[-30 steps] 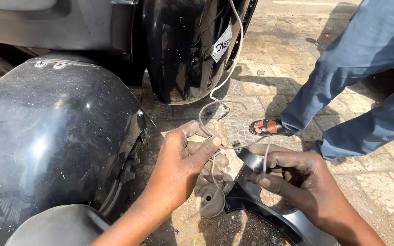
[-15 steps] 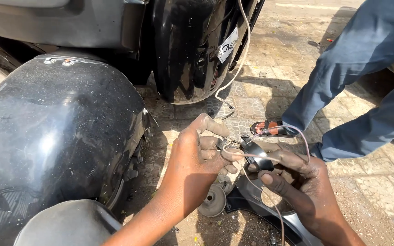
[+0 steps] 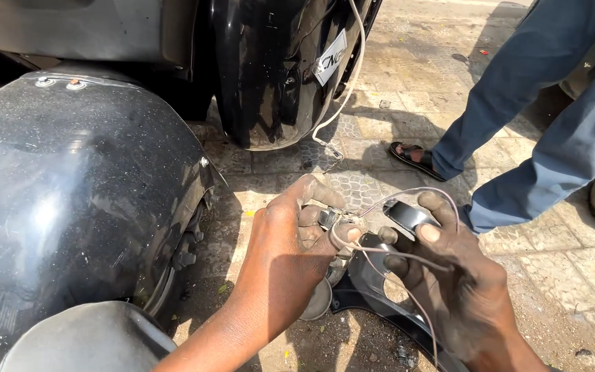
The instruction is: Repairing and taping wires for an auto-rickshaw headlight assembly.
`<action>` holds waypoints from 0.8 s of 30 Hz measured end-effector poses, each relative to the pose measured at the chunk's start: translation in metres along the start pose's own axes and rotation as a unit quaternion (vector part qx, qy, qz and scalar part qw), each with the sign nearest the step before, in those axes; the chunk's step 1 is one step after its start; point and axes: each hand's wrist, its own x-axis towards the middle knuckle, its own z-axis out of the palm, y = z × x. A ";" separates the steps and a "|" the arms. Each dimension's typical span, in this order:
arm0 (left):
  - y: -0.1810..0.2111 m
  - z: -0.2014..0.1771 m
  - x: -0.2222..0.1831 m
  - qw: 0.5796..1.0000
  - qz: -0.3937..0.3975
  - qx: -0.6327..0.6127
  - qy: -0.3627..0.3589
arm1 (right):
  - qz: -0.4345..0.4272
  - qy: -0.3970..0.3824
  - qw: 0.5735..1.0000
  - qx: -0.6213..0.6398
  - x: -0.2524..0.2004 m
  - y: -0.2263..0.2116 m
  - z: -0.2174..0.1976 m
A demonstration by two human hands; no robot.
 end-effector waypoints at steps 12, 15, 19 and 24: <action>-0.006 0.007 -0.001 1.000 0.023 -0.008 -0.012 | 0.022 -0.017 0.996 -0.083 0.011 0.004 0.001; -0.045 0.016 -0.002 0.993 0.114 0.008 0.019 | -0.031 -0.005 0.976 -0.214 0.011 -0.005 0.009; -0.016 0.014 0.004 0.989 -0.090 -0.111 -0.041 | -0.082 -0.074 0.957 -0.270 0.012 -0.008 0.009; -0.022 0.015 0.004 0.986 -0.072 -0.144 -0.045 | -0.090 -0.104 0.948 -0.288 0.015 -0.008 0.010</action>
